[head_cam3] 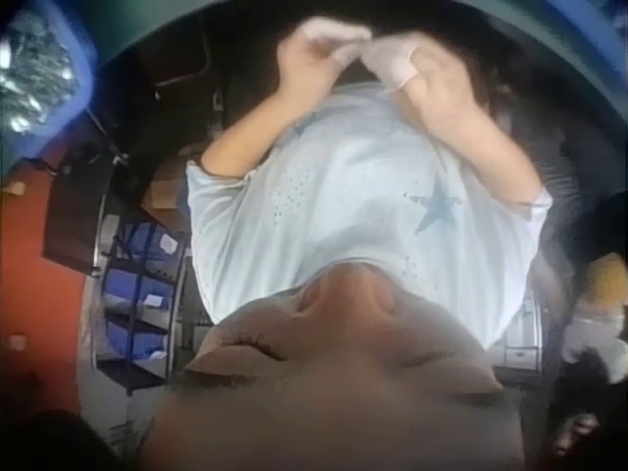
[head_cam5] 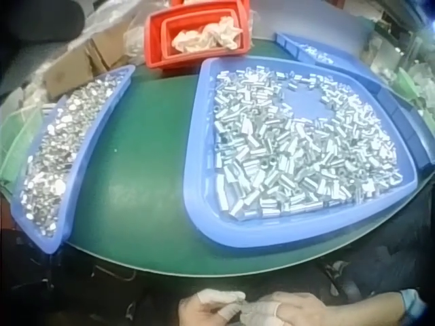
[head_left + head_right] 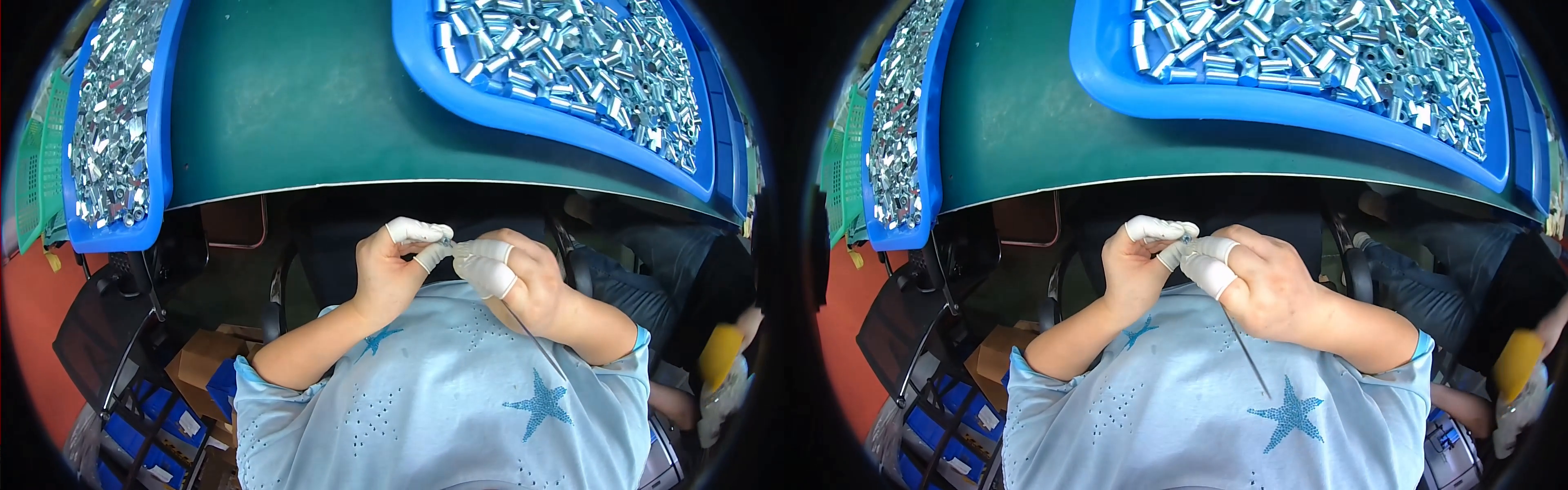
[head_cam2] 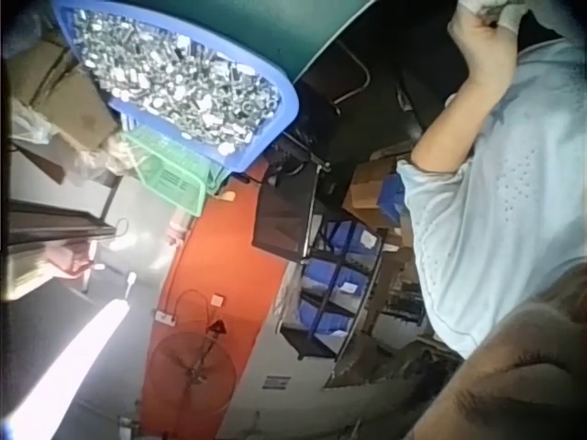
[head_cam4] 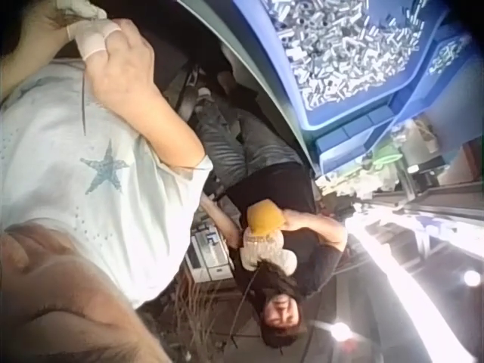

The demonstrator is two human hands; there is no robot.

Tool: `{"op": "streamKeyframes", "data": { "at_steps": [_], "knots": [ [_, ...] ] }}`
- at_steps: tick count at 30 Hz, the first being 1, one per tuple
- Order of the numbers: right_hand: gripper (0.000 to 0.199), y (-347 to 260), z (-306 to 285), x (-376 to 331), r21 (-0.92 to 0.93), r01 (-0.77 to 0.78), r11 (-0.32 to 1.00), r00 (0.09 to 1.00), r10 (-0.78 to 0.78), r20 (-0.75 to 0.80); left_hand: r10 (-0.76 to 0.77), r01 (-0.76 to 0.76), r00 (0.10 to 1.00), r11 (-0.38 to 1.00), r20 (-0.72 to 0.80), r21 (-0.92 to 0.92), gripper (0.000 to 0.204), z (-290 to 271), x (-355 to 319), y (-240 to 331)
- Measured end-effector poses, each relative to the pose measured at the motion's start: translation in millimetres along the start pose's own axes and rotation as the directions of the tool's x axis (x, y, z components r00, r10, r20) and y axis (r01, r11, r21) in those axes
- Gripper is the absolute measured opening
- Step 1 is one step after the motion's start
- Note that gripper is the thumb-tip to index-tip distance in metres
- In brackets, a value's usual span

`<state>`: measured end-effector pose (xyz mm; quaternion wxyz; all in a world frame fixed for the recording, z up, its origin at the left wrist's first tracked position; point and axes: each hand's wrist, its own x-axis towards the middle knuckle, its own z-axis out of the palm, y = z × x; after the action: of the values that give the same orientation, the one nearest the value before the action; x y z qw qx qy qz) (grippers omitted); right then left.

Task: Inspect and sort small cylindrical metal components into trays and plastic bags.

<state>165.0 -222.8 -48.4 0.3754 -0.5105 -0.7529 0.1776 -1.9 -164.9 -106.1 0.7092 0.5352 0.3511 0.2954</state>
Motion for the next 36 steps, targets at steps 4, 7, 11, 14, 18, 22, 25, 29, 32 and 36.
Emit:
{"op": "streamKeyframes", "data": {
  "at_steps": [4,7,11,14,18,22,25,29,32,36],
  "knots": [
    [0.025,3,-1,-4,0.06,-0.155,0.986,0.988,0.156,-0.009,0.008,-0.011,0.999,0.996,0.039,0.083,0.022,2,4,-1],
    [0.025,14,8,-15,0.286,-0.297,0.911,0.947,0.32,-0.036,0.009,-0.009,1.0,1.0,0.017,0.005,0.019,5,9,-1],
    [0.01,2,9,-16,0.003,-0.114,0.993,0.978,0.113,-0.174,-0.021,0.02,1.0,0.998,0.02,0.053,0.019,0,15,-2],
    [0.01,1,22,-10,0.058,-0.254,0.965,0.941,0.261,-0.216,0.028,-0.039,0.993,0.995,0.115,0.096,0.019,-10,15,-4],
    [0.006,12,20,-6,0.2,-0.312,0.929,0.919,0.349,-0.185,0.018,-0.032,0.995,0.989,0.098,0.145,0.021,-16,19,-10],
    [0.008,0,23,-9,0.114,-0.203,0.972,0.919,0.23,-0.321,-0.021,0.013,0.998,0.989,0.052,0.146,0.018,-8,28,3],
    [0.01,-3,21,-9,0.057,-0.172,0.983,0.898,0.181,-0.401,0.008,-0.025,0.996,0.979,0.086,0.202,0.015,0,29,21],
    [0.012,3,16,-6,0.049,-0.158,0.986,0.907,0.165,-0.387,-0.01,-0.024,0.996,0.923,0.087,0.385,0.011,9,35,30],
    [0.012,5,16,-11,0.006,-0.1,0.995,0.937,0.096,-0.336,-0.001,-0.067,0.979,0.942,0.204,0.329,0.01,12,40,22],
    [0.011,4,17,-16,-0.126,-0.132,0.983,0.937,0.083,-0.341,0.021,-0.116,0.968,0.924,0.252,0.366,0.01,9,39,16]
  ]
}}
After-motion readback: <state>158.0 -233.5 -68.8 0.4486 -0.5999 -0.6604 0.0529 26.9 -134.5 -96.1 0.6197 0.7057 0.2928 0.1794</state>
